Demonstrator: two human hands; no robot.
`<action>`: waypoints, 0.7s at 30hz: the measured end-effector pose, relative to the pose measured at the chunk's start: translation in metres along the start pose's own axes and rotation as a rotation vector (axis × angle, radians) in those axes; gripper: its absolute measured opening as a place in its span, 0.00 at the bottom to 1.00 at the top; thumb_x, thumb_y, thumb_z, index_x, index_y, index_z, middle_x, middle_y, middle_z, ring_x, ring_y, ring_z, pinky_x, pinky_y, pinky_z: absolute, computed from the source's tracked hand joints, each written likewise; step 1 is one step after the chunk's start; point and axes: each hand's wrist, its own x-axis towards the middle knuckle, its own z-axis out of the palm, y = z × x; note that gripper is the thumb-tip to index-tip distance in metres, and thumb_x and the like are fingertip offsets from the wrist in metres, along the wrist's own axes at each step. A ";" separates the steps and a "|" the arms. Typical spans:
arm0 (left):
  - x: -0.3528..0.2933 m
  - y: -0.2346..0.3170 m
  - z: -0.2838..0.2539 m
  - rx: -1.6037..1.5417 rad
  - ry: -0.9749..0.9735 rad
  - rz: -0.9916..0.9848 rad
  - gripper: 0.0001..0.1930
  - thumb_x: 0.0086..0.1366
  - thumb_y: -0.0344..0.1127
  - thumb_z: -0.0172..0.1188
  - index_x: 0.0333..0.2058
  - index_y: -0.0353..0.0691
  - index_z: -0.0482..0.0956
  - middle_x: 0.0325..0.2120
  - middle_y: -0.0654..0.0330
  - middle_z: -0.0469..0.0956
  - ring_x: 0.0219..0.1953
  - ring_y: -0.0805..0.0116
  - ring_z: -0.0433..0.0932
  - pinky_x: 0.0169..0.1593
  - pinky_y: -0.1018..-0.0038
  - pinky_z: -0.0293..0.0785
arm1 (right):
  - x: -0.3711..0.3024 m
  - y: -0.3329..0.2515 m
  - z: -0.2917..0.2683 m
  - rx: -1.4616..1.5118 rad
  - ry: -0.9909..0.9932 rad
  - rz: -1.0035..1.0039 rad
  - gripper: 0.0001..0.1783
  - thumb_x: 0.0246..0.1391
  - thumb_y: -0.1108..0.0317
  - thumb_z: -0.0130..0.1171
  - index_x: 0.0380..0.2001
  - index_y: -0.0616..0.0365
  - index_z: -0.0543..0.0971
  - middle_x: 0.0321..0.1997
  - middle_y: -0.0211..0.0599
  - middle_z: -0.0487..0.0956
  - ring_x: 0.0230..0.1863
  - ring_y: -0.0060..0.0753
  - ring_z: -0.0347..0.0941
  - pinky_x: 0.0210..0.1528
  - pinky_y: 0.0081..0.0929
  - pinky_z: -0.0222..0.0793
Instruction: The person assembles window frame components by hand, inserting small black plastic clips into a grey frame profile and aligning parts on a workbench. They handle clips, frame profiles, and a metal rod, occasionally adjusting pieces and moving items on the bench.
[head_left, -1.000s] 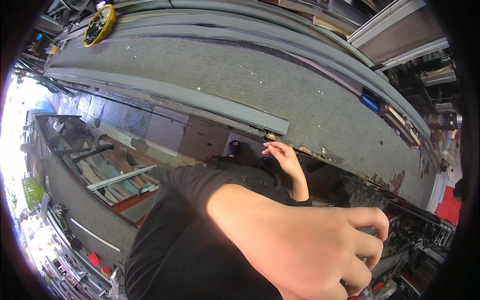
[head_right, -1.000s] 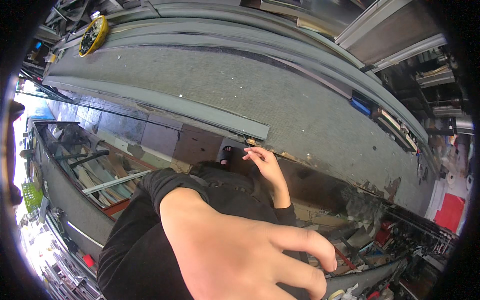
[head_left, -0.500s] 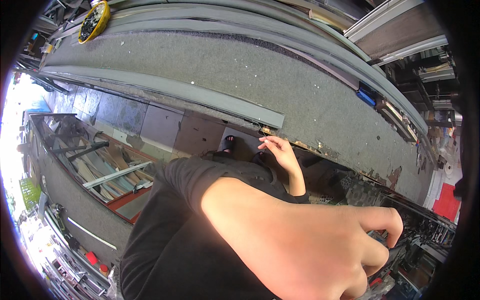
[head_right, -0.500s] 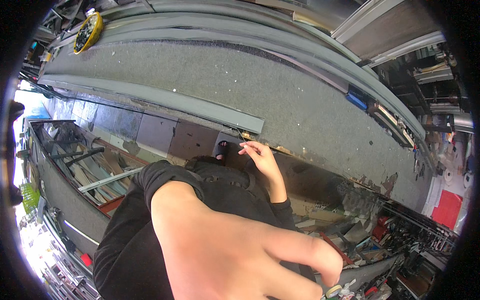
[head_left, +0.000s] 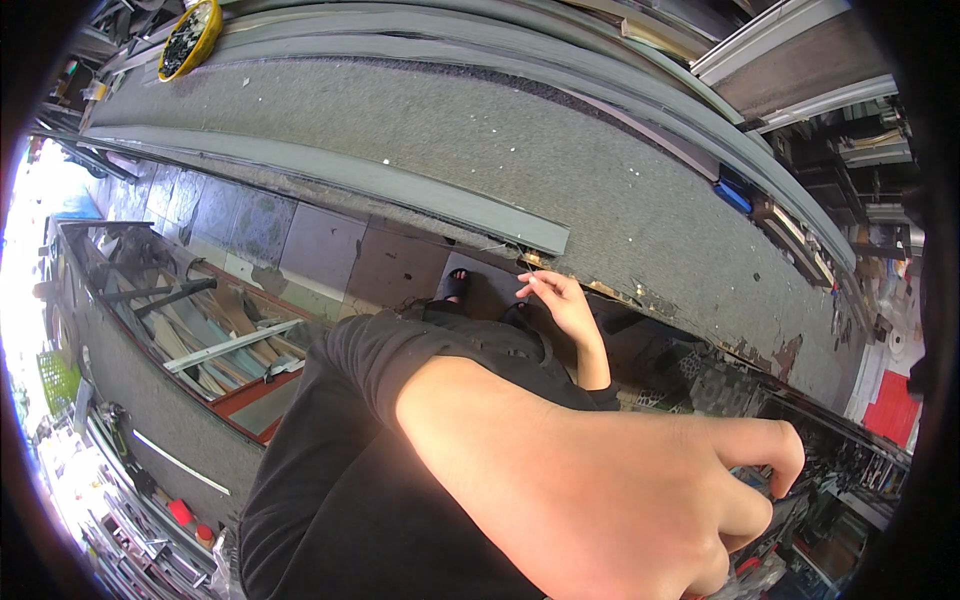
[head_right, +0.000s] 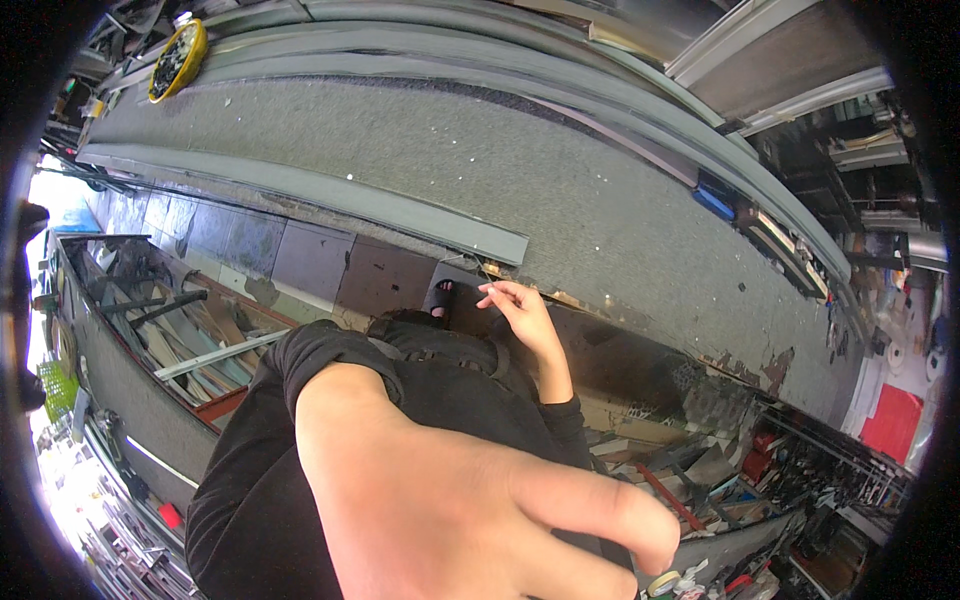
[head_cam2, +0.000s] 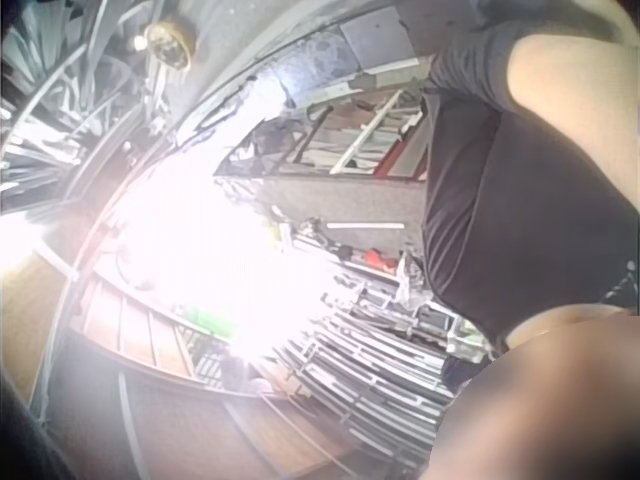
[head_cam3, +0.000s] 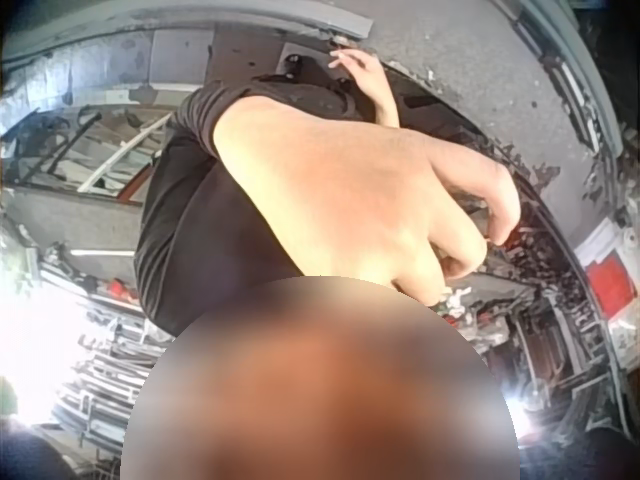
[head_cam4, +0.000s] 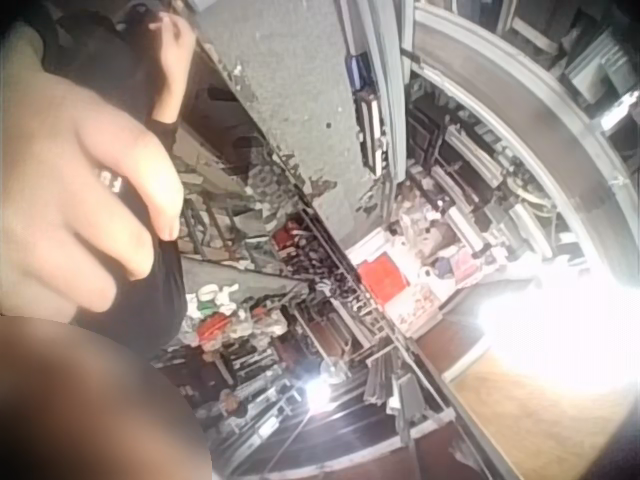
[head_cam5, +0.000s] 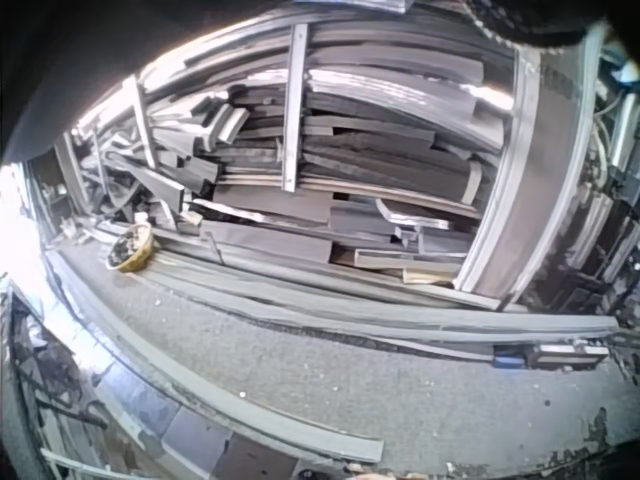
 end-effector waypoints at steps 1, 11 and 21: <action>0.002 -0.002 0.000 0.046 -0.003 0.041 0.16 0.35 0.45 0.63 0.07 0.44 0.66 0.11 0.73 0.67 0.24 0.69 0.71 0.50 0.58 0.72 | 0.000 0.001 0.000 -0.002 -0.001 -0.001 0.16 0.65 0.62 0.55 0.44 0.65 0.82 0.34 0.37 0.85 0.43 0.25 0.77 0.56 0.29 0.67; -0.026 -0.028 -0.031 0.095 -0.379 -0.007 0.27 0.50 0.70 0.57 0.27 0.50 0.79 0.26 0.72 0.77 0.36 0.65 0.76 0.53 0.60 0.65 | 0.000 0.007 0.000 -0.040 0.007 0.018 0.17 0.65 0.61 0.55 0.45 0.64 0.81 0.36 0.37 0.85 0.43 0.25 0.76 0.55 0.30 0.67; -0.224 -0.091 -0.149 1.331 -0.142 -0.859 0.24 0.55 0.50 0.67 0.48 0.45 0.79 0.50 0.61 0.74 0.57 0.55 0.69 0.61 0.59 0.62 | -0.013 -0.042 -0.016 -0.211 0.084 0.092 0.14 0.64 0.62 0.54 0.35 0.61 0.83 0.21 0.26 0.73 0.25 0.17 0.67 0.30 0.23 0.65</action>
